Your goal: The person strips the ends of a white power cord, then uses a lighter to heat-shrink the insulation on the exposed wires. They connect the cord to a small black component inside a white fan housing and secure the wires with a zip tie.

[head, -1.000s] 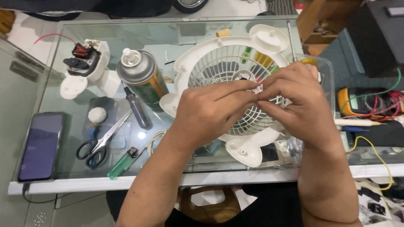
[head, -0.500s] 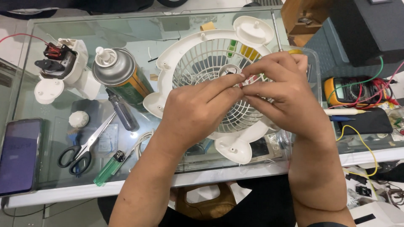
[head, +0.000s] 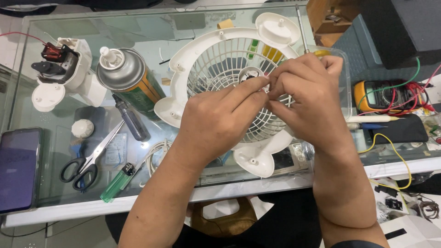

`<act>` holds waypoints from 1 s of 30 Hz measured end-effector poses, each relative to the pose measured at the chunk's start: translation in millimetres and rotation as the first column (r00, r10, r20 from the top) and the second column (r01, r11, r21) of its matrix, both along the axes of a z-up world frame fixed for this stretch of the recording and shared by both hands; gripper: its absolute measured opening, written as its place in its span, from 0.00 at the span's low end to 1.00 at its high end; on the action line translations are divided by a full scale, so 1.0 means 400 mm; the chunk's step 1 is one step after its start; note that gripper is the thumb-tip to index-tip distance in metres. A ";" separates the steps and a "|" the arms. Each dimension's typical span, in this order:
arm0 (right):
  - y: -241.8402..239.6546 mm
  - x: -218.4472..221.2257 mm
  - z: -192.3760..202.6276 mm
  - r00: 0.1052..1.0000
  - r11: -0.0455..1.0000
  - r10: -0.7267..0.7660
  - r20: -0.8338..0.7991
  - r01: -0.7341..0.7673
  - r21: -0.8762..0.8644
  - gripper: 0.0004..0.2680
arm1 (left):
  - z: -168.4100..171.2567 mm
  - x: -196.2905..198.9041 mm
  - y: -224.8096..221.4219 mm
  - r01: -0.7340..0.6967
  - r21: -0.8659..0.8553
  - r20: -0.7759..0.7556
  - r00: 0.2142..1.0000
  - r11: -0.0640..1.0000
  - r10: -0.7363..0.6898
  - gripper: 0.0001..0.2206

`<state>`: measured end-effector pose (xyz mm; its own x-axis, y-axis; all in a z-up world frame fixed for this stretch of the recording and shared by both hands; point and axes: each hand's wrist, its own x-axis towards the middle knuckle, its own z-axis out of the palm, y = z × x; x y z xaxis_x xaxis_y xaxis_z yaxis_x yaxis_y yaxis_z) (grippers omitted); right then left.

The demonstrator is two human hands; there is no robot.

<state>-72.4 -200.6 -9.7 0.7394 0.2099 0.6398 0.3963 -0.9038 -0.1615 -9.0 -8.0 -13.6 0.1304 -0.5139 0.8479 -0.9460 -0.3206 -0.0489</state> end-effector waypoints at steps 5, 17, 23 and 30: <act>-0.004 -0.005 0.001 0.999 0.998 -0.049 -0.005 0.049 -0.037 0.11 | -0.006 0.003 -0.004 -0.008 0.019 0.002 1.000 1.000 0.008 0.05; -0.032 -0.014 0.020 0.993 0.990 0.104 -0.060 -0.109 -0.091 0.03 | -0.001 0.011 0.000 -0.044 -0.033 -0.007 0.999 0.999 0.044 0.08; -0.035 -0.007 0.002 0.996 0.996 0.082 -0.028 -0.083 -0.037 0.05 | -0.017 0.021 -0.001 -0.020 -0.026 -0.046 0.999 0.999 0.018 0.05; -0.051 0.004 -0.023 0.999 1.000 0.014 0.033 -0.014 -0.007 0.13 | 0.003 0.009 -0.023 -0.015 0.039 -0.165 0.986 0.999 0.022 0.05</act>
<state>-70.8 -221.1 -18.8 0.7149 0.2248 0.6621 0.4140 -0.8992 -0.1418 -5.6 -17.4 -12.6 0.2771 -0.5414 0.7938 -0.9360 -0.3389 0.0955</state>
